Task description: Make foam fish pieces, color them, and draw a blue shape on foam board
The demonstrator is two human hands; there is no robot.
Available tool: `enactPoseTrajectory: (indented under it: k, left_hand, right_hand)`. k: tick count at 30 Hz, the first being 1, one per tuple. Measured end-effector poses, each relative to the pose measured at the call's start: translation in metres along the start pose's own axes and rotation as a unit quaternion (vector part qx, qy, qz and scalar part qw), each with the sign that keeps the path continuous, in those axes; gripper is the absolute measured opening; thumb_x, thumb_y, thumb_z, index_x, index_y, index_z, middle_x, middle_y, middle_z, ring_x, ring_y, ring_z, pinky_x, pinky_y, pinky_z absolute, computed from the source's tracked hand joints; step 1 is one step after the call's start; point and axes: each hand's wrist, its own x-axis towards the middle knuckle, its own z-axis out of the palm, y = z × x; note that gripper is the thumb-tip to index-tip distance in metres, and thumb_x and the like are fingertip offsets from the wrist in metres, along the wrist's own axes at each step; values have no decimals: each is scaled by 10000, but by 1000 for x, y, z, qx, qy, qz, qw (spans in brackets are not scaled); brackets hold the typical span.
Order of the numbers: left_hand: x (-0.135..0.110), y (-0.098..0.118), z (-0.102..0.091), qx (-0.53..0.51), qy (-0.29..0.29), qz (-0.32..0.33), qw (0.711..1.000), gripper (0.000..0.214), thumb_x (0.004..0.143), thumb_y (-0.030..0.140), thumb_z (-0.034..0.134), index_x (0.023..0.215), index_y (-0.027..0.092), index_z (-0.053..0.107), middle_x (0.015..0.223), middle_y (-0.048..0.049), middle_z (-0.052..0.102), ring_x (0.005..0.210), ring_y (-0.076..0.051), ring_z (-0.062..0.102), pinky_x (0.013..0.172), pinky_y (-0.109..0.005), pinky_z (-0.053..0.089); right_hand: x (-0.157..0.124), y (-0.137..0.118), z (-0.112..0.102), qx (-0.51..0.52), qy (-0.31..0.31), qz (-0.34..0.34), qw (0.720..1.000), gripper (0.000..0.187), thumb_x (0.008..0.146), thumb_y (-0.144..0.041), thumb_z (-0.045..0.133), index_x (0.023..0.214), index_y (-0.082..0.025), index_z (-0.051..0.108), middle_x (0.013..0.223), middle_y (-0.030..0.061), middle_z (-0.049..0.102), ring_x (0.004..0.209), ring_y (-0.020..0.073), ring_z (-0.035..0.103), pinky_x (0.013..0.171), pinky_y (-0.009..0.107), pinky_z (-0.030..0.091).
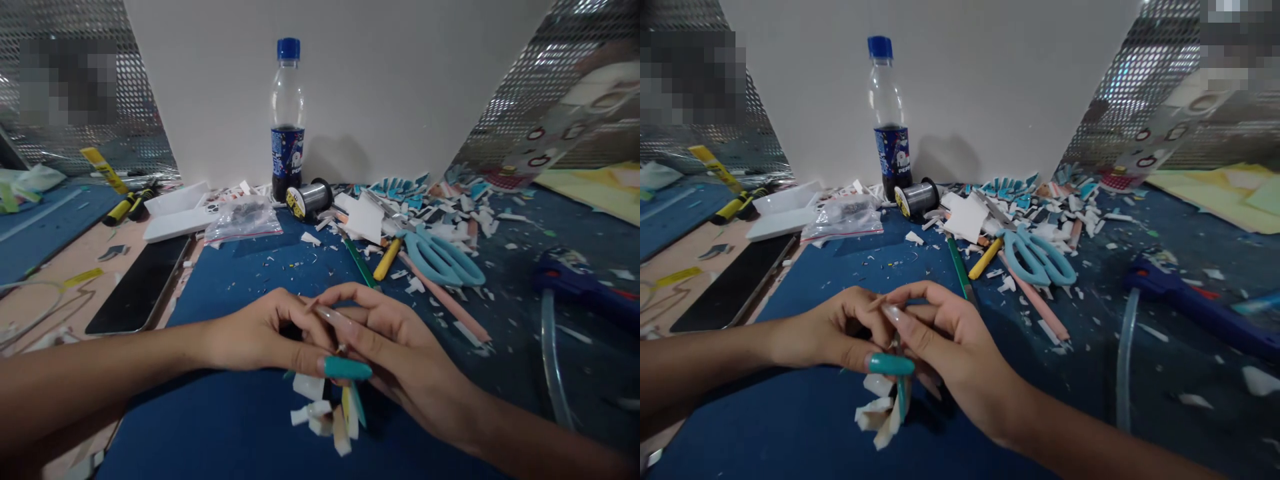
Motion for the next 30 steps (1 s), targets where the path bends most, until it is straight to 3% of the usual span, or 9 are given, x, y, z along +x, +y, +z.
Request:
enactPoseTrajectory:
  k: [5, 11, 15, 24, 30]
  left_hand:
    - [0, -7, -6, -24, 24, 8, 999, 375, 851, 462, 529, 769, 151, 721, 766, -59, 689, 677, -115, 557, 690, -229, 435]
    - [0, -6, 0, 39, 40, -4, 998, 462, 823, 562, 500, 773, 150, 703, 771, -73, 674, 712, -142, 542, 708, -251, 412]
    - [1, 0, 7, 91, 56, -8, 994, 475, 837, 557, 481, 736, 150, 703, 729, -58, 661, 691, -129, 531, 709, -236, 410]
    - [2, -6, 5, 43, 107, -24, 993, 326, 845, 406, 562, 689, 146, 679, 740, -46, 650, 776, -152, 586, 791, -273, 426]
    - [2, -9, 2, 3, 210, -6, 978, 270, 805, 364, 621, 640, 160, 683, 656, -1, 580, 685, -111, 516, 704, -225, 401]
  right_hand:
    - [3, -2, 2, -17, 39, -39, 998, 167, 836, -294, 565, 965, -199, 517, 603, -14, 592, 426, 48, 420, 418, 182, 278]
    - [6, 2, 2, -26, 52, -57, 997, 222, 821, -340, 577, 960, -190, 489, 591, -5, 592, 487, 93, 514, 457, 210, 334]
    - [5, 3, 1, -42, 58, -62, 995, 237, 821, -355, 575, 968, -190, 487, 585, -10, 588, 471, 89, 501, 446, 209, 330]
    - [7, 3, 4, -34, 75, -74, 994, 196, 887, -377, 469, 923, -186, 496, 560, -30, 542, 452, 73, 442, 437, 200, 330]
    - [8, 9, -2, -28, 191, -135, 972, 236, 865, -414, 462, 880, -191, 538, 655, -11, 507, 608, 125, 503, 572, 265, 428]
